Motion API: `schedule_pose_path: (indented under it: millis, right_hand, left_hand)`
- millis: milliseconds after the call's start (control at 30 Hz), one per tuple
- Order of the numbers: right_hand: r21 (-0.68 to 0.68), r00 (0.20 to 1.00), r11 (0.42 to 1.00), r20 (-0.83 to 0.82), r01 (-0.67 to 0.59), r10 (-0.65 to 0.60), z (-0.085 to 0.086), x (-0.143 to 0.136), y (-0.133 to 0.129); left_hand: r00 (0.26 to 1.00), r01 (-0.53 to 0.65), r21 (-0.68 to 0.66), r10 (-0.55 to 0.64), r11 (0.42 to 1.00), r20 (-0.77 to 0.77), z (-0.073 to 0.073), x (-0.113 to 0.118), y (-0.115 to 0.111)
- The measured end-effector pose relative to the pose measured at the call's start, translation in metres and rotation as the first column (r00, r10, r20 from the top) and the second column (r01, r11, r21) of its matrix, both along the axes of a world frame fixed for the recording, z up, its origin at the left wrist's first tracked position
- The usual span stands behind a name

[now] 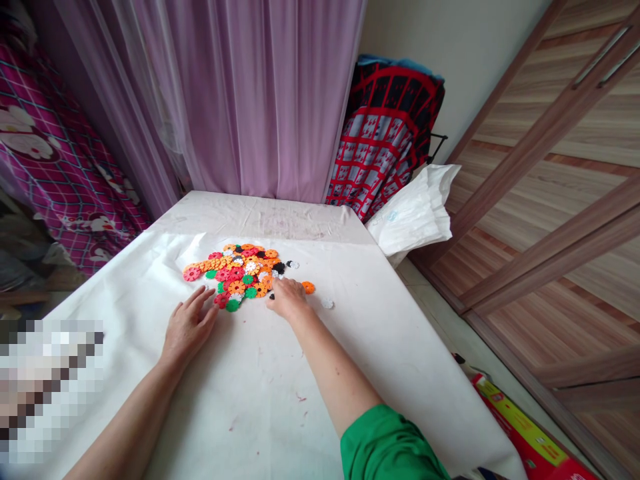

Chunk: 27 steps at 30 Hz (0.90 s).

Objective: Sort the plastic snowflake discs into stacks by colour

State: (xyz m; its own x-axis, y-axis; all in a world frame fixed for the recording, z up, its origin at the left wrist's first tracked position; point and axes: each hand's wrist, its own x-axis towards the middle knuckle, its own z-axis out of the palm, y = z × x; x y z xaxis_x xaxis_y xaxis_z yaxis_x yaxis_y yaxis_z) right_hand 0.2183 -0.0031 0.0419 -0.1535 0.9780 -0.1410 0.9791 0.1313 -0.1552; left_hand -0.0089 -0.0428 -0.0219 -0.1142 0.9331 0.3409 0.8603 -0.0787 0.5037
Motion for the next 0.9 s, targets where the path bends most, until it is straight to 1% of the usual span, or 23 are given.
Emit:
schedule_pose_path:
  millis: [133,200,267,333,400,467,533,733,900]
  right_hand:
    - [-0.01,1.0,1.0,0.008,-0.013,0.013,0.0,-0.002,0.001]
    - [-0.025,0.999,1.0,-0.042,-0.006,0.005,0.0,0.002,0.005]
    - [-0.034,0.99,0.999,-0.137,0.013,-0.018,0.001,0.012,0.01]
    - [-0.024,0.971,0.998,-0.229,0.063,-0.067,0.004,0.028,0.014]
    - [-0.005,0.957,0.993,-0.266,0.118,-0.115,0.008,0.045,0.015]
    - [-0.002,0.959,0.991,-0.251,0.135,-0.131,0.01,0.056,0.015]
    - [-0.007,0.969,0.994,-0.222,0.106,-0.105,0.009,0.059,0.012]
    - [0.001,0.99,1.0,-0.143,0.004,-0.004,-0.003,0.043,0.005]
    - [0.0,0.998,0.999,-0.038,-0.053,0.053,-0.002,0.038,0.002]
  left_hand:
    - [1.0,0.001,0.029,-0.001,1.0,-0.002,-0.003,-0.001,0.0]
    - [1.0,-0.002,0.038,0.002,0.999,-0.004,-0.005,-0.001,0.0]
    - [1.0,-0.006,0.042,0.006,0.999,-0.003,-0.006,-0.002,0.0]
    - [1.0,-0.005,0.044,0.005,0.999,-0.002,-0.006,-0.001,0.0]
    - [1.0,-0.002,0.035,0.003,0.999,-0.001,-0.004,-0.001,0.0]
    - [1.0,-0.003,0.017,0.003,1.0,-0.001,-0.002,0.0,0.0]
    - [1.0,-0.004,0.001,0.004,1.0,0.001,-0.001,0.0,0.0]
    - [1.0,0.008,0.007,-0.008,1.0,0.0,0.0,-0.001,-0.001]
    - [1.0,0.006,-0.029,-0.006,1.0,-0.005,0.002,0.0,-0.002]
